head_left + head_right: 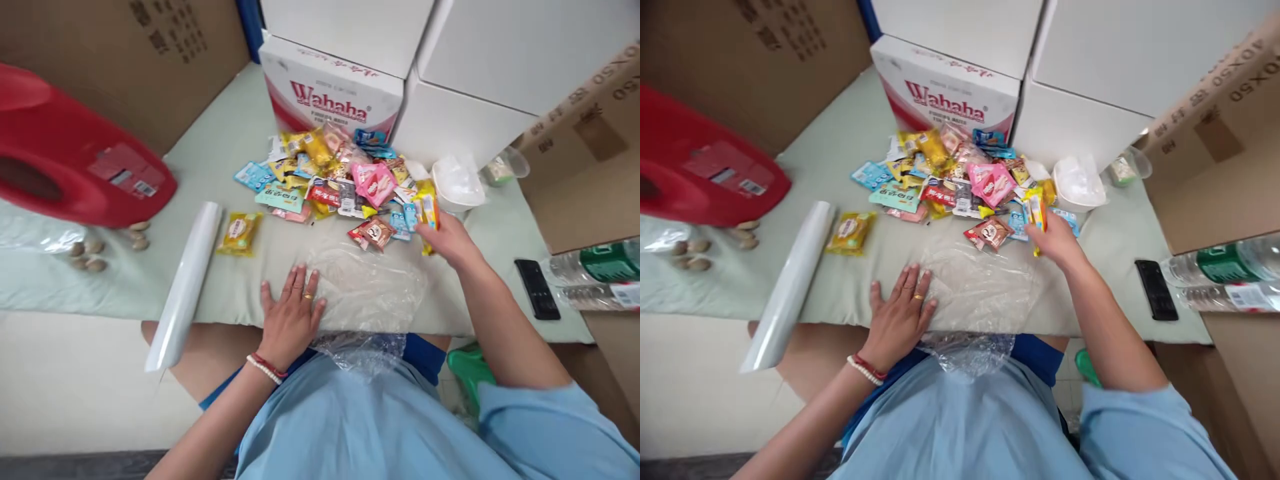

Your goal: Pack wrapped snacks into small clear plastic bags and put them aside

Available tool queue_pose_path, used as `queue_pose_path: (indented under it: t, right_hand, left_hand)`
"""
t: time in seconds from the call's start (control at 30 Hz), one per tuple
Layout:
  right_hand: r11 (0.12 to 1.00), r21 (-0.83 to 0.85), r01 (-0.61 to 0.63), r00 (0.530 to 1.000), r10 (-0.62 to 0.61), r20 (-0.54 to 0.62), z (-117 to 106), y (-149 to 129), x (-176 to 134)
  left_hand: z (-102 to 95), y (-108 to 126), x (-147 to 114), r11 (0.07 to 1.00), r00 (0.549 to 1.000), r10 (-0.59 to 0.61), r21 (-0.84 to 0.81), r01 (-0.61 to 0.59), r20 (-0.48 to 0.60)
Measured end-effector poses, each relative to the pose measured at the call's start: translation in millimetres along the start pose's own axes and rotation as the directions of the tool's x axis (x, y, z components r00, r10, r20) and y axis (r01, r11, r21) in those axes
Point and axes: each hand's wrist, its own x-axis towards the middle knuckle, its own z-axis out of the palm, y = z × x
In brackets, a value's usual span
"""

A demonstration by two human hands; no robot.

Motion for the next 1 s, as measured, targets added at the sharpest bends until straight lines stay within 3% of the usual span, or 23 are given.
queue_pose_path:
  t: [0.07, 0.1, 0.2, 0.3, 0.37, 0.43, 0.53, 0.6, 0.67, 0.73, 0.77, 0.83, 0.93, 1.0]
  right_hand:
    - [0.979, 0.136, 0.152, 0.969, -0.175, 0.173, 4, -11, -44]
    - [0.969, 0.165, 0.185, 0.931, -0.227, 0.286, 9, -16, -66]
    - [0.977, 0.092, 0.190, 0.854, -0.211, 0.475, 30, -20, -106]
    - [0.980, -0.038, 0.196, 0.855, -0.152, 0.496, 35, -2, -97]
    - [0.974, -0.106, 0.201, 0.866, -0.126, 0.484, 25, 10, -76]
    - [0.964, -0.175, 0.199, 0.894, -0.106, 0.436, 12, 11, -57]
    - [0.952, -0.146, 0.268, 0.905, -0.197, 0.378, 2, -9, -55]
    - [0.926, -0.024, 0.378, 0.843, -0.333, 0.422, 8, -26, -70]
    - [0.882, 0.065, 0.467, 0.738, -0.429, 0.521, 21, -34, -91]
    - [0.870, 0.055, 0.490, 0.668, -0.415, 0.617, 32, -27, -109]
    - [0.878, 0.017, 0.479, 0.666, -0.376, 0.645, 35, -18, -115]
    - [0.900, -0.093, 0.427, 0.711, -0.270, 0.650, 29, 5, -119]
    - [0.910, -0.218, 0.352, 0.774, -0.153, 0.614, 3, 33, -110]
    - [0.919, -0.218, 0.327, 0.801, -0.147, 0.580, -17, 34, -100]
  left_hand:
    - [-0.6, 4, -9, 0.998, 0.998, -0.054, -0.020, 0.054, 0.011]
    - [-2.4, 7, -14, 0.997, 0.997, -0.076, -0.033, 0.077, 0.016]
    - [-15.7, 14, -24, 0.991, 0.993, -0.117, -0.063, 0.116, -0.015]
    - [-33.3, 15, -11, 0.997, 0.993, -0.044, -0.071, 0.036, -0.110]
    - [-38.2, 10, 11, 0.986, 0.987, 0.124, -0.101, -0.135, -0.104]
    - [-34.3, 1, 37, 0.937, 0.949, 0.315, -0.155, -0.312, -0.006]
    - [-17.5, -14, 67, 0.902, 0.894, 0.417, -0.191, -0.387, 0.162]
    - [-6.6, -20, 73, 0.913, 0.893, 0.400, -0.172, -0.370, 0.207]
    - [-1.0, -22, 70, 0.931, 0.911, 0.361, -0.135, -0.340, 0.200]
    - [-1.1, -23, 63, 0.951, 0.935, 0.307, -0.092, -0.295, 0.176]
    - [-2.6, -23, 59, 0.959, 0.944, 0.283, -0.073, -0.274, 0.168]
    - [-6.2, -27, 53, 0.968, 0.955, 0.252, -0.045, -0.248, 0.159]
    - [-9.6, -34, 45, 0.972, 0.961, 0.234, -0.022, -0.233, 0.144]
    - [-9.4, -38, 39, 0.973, 0.963, 0.231, -0.010, -0.232, 0.139]
